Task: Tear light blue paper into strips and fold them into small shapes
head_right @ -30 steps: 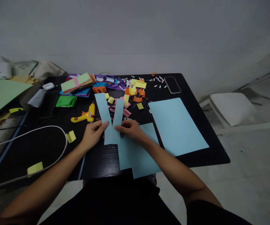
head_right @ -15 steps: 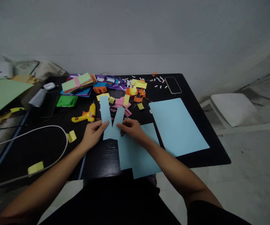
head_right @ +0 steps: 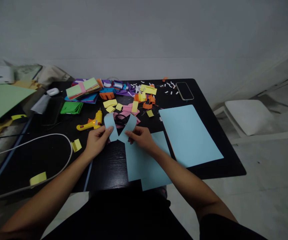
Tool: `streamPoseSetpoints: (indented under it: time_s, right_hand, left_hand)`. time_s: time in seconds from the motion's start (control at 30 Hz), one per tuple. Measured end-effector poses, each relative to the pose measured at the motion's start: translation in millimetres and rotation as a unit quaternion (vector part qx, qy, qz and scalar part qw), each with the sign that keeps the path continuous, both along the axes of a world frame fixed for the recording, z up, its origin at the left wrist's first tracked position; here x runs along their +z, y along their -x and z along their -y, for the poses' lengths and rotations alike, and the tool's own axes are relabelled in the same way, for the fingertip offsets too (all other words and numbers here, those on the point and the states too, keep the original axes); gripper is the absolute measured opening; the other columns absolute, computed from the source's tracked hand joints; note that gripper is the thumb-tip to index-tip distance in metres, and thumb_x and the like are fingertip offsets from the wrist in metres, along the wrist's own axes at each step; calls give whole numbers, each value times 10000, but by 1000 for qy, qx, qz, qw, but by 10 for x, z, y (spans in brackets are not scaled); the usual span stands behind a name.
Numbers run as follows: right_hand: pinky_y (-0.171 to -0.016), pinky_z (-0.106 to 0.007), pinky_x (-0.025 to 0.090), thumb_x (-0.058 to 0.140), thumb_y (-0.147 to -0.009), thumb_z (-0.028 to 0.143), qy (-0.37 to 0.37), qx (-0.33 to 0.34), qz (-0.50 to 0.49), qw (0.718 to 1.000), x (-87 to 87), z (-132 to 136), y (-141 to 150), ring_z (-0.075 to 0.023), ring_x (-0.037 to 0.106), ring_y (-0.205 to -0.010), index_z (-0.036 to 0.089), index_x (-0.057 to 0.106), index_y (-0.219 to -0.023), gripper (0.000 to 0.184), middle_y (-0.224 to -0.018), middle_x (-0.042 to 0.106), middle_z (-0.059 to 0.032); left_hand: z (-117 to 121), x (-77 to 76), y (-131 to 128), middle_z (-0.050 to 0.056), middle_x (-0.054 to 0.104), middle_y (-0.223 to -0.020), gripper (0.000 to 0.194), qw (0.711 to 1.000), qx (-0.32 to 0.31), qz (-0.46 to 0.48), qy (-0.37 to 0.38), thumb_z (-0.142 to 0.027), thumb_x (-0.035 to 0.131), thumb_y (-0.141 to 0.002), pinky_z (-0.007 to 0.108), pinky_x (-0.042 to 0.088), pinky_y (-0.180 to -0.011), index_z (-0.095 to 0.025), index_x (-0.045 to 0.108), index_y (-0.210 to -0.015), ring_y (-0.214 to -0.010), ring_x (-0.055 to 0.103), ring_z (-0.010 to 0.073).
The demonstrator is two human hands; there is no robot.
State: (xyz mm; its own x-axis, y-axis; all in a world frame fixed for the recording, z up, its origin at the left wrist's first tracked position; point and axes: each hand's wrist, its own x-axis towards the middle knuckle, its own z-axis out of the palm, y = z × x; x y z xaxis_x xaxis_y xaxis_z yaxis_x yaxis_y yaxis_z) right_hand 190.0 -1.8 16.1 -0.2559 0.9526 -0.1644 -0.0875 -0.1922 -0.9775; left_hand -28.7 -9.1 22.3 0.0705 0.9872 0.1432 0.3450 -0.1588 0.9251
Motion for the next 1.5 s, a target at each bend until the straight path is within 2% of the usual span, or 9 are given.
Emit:
streamPoseSetpoints:
  time_s: [0.17,0.8,0.93,1.03,1.17,1.23,1.33,1.5]
  right_hand:
    - [-562,-283,506,855,-720,603,-29,-36,13,999,-6,-6,-5,-133,593,-527,179,688,-691,457,-596,664,-8]
    - [-557,-268,500,829,-740,616,-47,-36,35,998,-13,-14,-8,-132,592,-523,182,658,-663,474,-581,653,0]
    - [-563,-265,513,833,-742,604,-36,-22,31,999,-16,-11,-11,-128,601,-529,173,685,-726,456,-594,655,9]
    - [-573,-264,539,843,-736,585,-23,19,15,999,-27,-8,1,-127,621,-547,168,708,-800,444,-638,676,7]
    - [-571,-264,565,880,-694,553,-17,90,-8,996,-61,-12,24,-134,648,-578,163,707,-806,441,-672,693,-2]
    - [-578,-266,574,887,-690,527,-13,118,-13,993,-85,-15,29,-139,661,-592,165,701,-801,422,-680,699,-4]
    - [-599,-265,579,886,-704,462,-6,134,-15,991,-122,-15,29,-144,680,-626,164,706,-836,372,-713,719,-10]
    - [-618,-254,570,860,-724,369,4,144,-36,989,-162,-7,24,-157,705,-701,158,722,-904,309,-771,749,-23]
  left_hand:
    - [-3,0,12,-34,533,-482,474,999,43,4,-17,-473,625,-978,227,365,-476,-192,552,-604,-464,488,105]
    - [-7,24,-12,-45,524,-455,474,997,67,3,-43,-465,630,-970,216,342,-448,-185,546,-597,-420,476,93]
    - [-1,61,1,-45,514,-448,498,995,88,13,-55,-487,628,-966,219,341,-446,-190,521,-581,-411,465,91]
    - [24,77,-6,-40,517,-464,491,995,65,11,-72,-493,593,-981,224,342,-460,-189,530,-600,-428,466,95]
    - [41,45,-56,-42,476,-522,472,996,-78,-34,-38,-485,580,-969,229,327,-496,-179,532,-613,-493,439,96]
    - [36,7,-84,-47,416,-530,507,991,-119,-69,2,-497,577,-960,233,294,-504,-180,484,-575,-511,398,92]
    - [22,-45,-108,-54,384,-530,528,990,-97,-95,36,-525,590,-941,239,269,-514,-185,449,-562,-520,370,93]
    - [9,-57,-116,-62,462,-583,418,993,-66,-82,46,-508,679,-885,230,326,-542,-198,495,-673,-553,436,104]
